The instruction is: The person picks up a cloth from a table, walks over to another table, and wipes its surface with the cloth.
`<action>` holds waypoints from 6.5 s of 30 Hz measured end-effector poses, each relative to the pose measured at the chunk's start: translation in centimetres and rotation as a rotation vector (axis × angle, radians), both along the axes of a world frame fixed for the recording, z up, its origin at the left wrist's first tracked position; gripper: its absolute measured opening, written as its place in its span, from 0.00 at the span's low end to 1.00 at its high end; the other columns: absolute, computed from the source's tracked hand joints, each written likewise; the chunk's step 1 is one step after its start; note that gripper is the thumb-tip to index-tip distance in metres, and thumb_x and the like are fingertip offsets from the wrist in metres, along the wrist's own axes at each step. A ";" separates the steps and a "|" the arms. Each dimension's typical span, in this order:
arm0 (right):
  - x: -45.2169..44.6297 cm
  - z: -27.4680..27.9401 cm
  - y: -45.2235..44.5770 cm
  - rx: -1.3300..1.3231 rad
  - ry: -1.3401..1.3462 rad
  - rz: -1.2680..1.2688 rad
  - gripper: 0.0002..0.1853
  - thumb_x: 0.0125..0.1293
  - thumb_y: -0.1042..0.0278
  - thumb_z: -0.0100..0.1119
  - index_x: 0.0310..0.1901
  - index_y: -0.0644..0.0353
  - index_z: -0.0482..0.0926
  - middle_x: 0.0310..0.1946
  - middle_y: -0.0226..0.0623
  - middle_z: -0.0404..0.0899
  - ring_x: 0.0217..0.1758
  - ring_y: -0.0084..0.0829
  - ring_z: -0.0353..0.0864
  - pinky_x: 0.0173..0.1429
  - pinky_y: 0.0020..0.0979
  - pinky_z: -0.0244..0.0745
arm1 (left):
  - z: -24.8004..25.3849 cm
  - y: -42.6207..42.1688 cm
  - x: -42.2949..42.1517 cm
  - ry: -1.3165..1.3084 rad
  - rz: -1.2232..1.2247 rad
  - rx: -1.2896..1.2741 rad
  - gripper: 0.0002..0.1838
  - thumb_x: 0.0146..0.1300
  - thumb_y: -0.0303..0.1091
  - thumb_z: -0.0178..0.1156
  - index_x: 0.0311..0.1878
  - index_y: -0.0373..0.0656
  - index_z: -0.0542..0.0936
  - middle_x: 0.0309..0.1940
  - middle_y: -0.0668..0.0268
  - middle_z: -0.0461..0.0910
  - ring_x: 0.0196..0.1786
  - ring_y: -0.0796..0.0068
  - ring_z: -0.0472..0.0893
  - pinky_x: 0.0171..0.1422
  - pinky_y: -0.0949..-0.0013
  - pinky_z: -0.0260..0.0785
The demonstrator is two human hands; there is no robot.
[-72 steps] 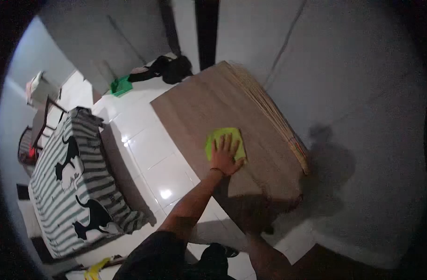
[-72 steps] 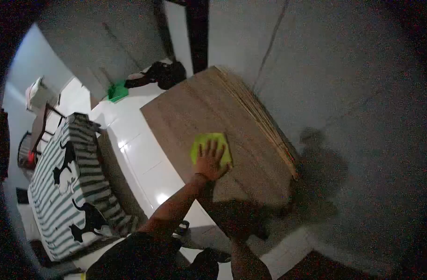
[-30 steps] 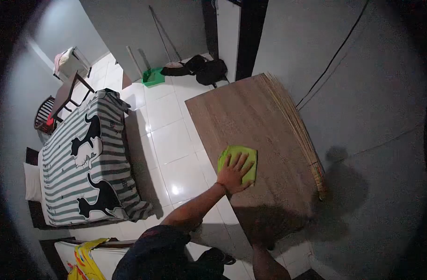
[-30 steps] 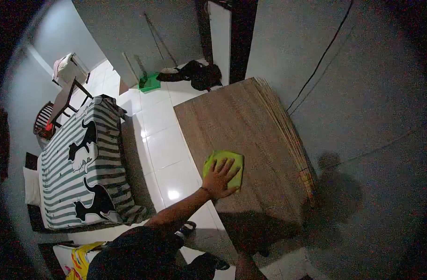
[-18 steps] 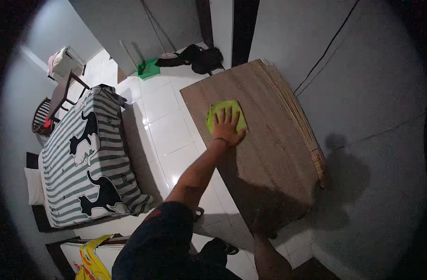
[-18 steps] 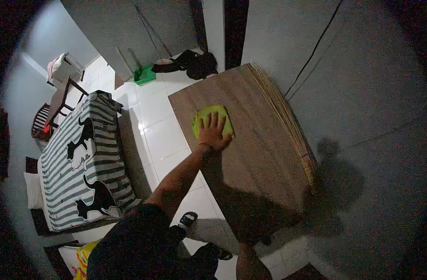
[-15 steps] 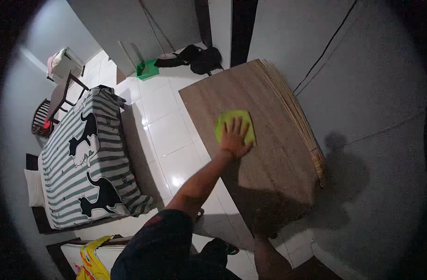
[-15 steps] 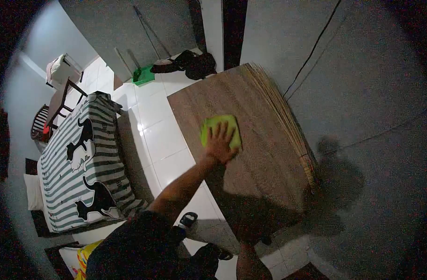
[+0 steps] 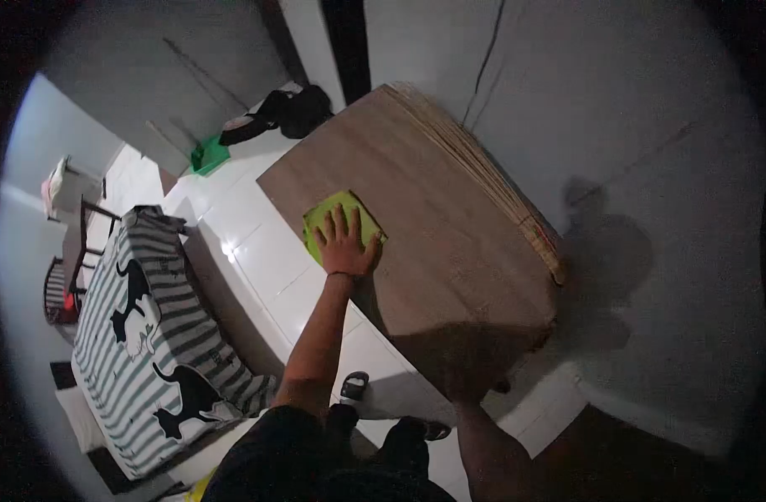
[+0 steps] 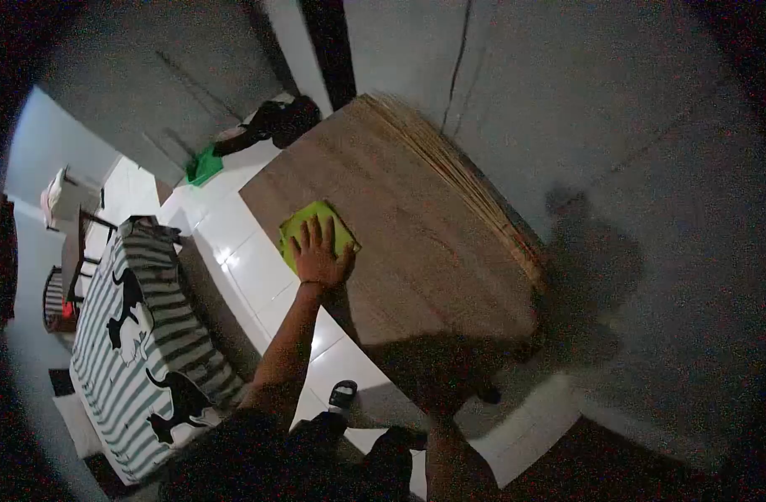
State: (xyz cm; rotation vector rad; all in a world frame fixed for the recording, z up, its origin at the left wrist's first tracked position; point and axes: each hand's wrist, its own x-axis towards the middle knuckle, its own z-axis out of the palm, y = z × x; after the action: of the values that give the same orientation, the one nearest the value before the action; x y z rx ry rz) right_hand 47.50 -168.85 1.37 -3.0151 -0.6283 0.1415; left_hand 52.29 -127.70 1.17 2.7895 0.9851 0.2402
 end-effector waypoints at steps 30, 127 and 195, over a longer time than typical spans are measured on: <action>0.8 0.8 2.2 0.056 0.101 -0.096 0.53 0.80 0.21 0.43 0.92 0.52 0.50 0.92 0.50 0.49 0.95 0.52 0.45 0.93 0.66 0.33 | 0.7 -20.4 -2.5 0.118 -0.595 -0.111 0.50 0.77 0.75 0.48 0.93 0.57 0.58 0.94 0.52 0.48 0.95 0.39 0.45 0.93 0.26 0.30; 0.2 0.8 1.5 -0.035 0.033 0.063 0.54 0.80 0.20 0.41 0.91 0.56 0.48 0.90 0.56 0.50 0.94 0.58 0.48 0.92 0.67 0.42 | 1.5 -6.8 -6.6 -0.058 -0.382 -0.096 0.49 0.73 0.73 0.56 0.91 0.58 0.63 0.93 0.51 0.53 0.93 0.39 0.52 0.93 0.25 0.35; 1.4 -1.8 0.5 0.206 -0.101 0.079 0.46 0.78 0.30 0.57 0.86 0.57 0.66 0.89 0.55 0.57 0.92 0.61 0.54 0.90 0.69 0.52 | 3.2 -4.7 -3.3 0.123 -0.187 -0.099 0.48 0.75 0.72 0.51 0.92 0.59 0.62 0.94 0.53 0.51 0.95 0.42 0.48 0.94 0.30 0.32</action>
State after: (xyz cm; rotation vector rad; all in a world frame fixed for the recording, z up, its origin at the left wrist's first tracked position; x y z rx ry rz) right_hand 48.90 -168.37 -0.41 -2.8144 -0.7220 -0.0680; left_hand 48.99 -132.42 4.33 2.8081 0.7308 -0.0058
